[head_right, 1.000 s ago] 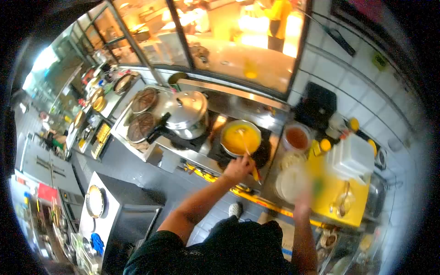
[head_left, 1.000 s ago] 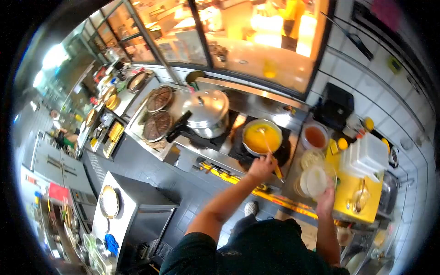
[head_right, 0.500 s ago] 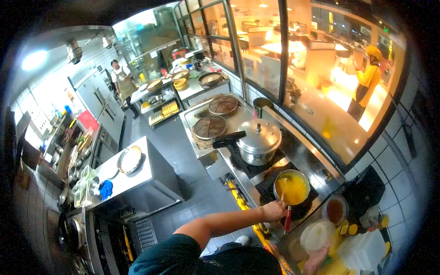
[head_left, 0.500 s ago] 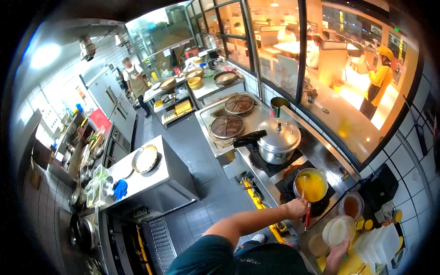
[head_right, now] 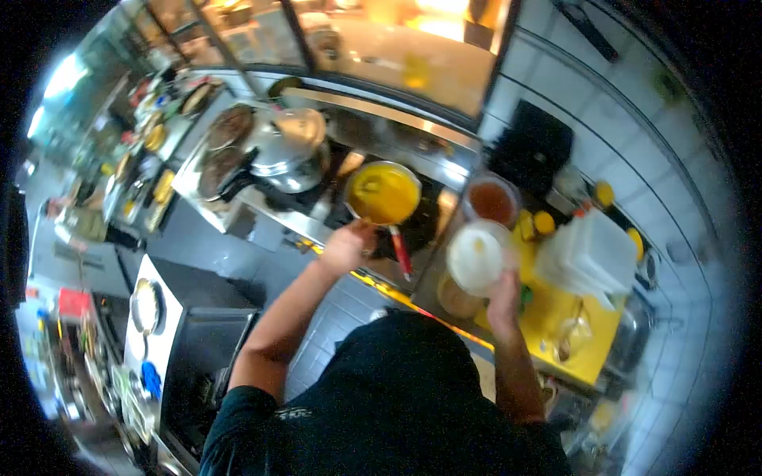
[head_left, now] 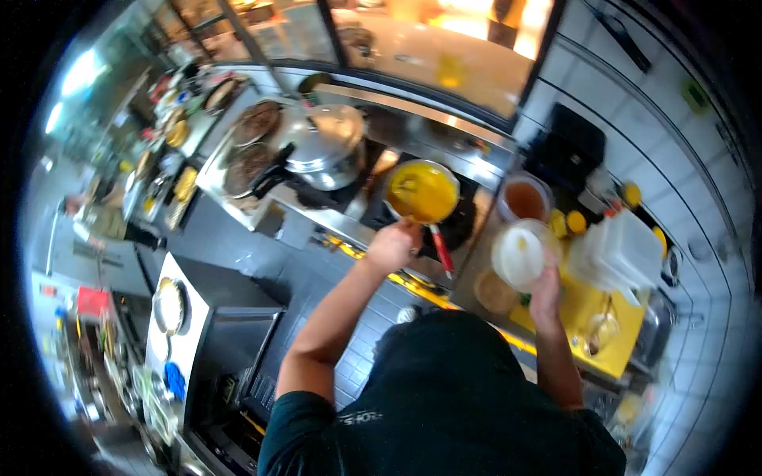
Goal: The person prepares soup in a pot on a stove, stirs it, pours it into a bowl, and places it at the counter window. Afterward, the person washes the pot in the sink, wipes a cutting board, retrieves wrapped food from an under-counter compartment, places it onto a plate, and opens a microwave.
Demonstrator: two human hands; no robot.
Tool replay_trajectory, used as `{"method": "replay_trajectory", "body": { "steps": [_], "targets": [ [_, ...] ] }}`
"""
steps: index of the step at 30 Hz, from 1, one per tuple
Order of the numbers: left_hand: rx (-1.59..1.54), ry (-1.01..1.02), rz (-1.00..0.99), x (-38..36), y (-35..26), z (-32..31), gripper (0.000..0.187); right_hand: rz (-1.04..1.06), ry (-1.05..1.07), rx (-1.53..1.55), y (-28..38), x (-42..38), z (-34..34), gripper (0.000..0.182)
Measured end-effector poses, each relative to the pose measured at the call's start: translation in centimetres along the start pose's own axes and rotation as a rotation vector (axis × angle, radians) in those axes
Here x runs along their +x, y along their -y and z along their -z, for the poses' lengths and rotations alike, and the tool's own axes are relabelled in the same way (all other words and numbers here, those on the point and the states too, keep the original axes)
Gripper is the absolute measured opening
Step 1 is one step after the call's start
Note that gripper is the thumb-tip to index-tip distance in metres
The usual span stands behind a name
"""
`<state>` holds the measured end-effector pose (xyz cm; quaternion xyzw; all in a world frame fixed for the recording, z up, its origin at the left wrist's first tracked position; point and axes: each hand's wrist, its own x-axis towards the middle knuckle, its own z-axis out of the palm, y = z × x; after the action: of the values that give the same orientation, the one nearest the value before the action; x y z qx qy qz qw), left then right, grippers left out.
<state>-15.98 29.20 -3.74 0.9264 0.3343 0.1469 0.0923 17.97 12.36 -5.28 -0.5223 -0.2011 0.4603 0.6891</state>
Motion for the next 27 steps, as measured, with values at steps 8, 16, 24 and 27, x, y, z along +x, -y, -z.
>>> {"method": "replay_trajectory", "body": {
  "steps": [8,16,24,27],
  "targets": [
    [-0.05,-0.087,-0.007,2.1,-1.1,2.5,0.014,0.036,-0.02,-0.075,0.0,-1.0,-1.1,0.053],
    [-0.164,-0.115,-0.067,2.0,-2.0,3.4,0.014,-0.019,-0.083,-0.074,-0.9,-1.3,-2.2,0.057],
    [-0.16,-0.03,-0.067,1.2,-2.1,3.4,0.027,-0.024,-0.125,-0.036,-1.8,-1.6,-3.3,0.055],
    [-0.05,0.011,-0.005,0.8,-1.7,2.3,0.012,-0.032,-0.108,-0.021,-1.9,-1.6,-3.1,0.056]
  ]
}}
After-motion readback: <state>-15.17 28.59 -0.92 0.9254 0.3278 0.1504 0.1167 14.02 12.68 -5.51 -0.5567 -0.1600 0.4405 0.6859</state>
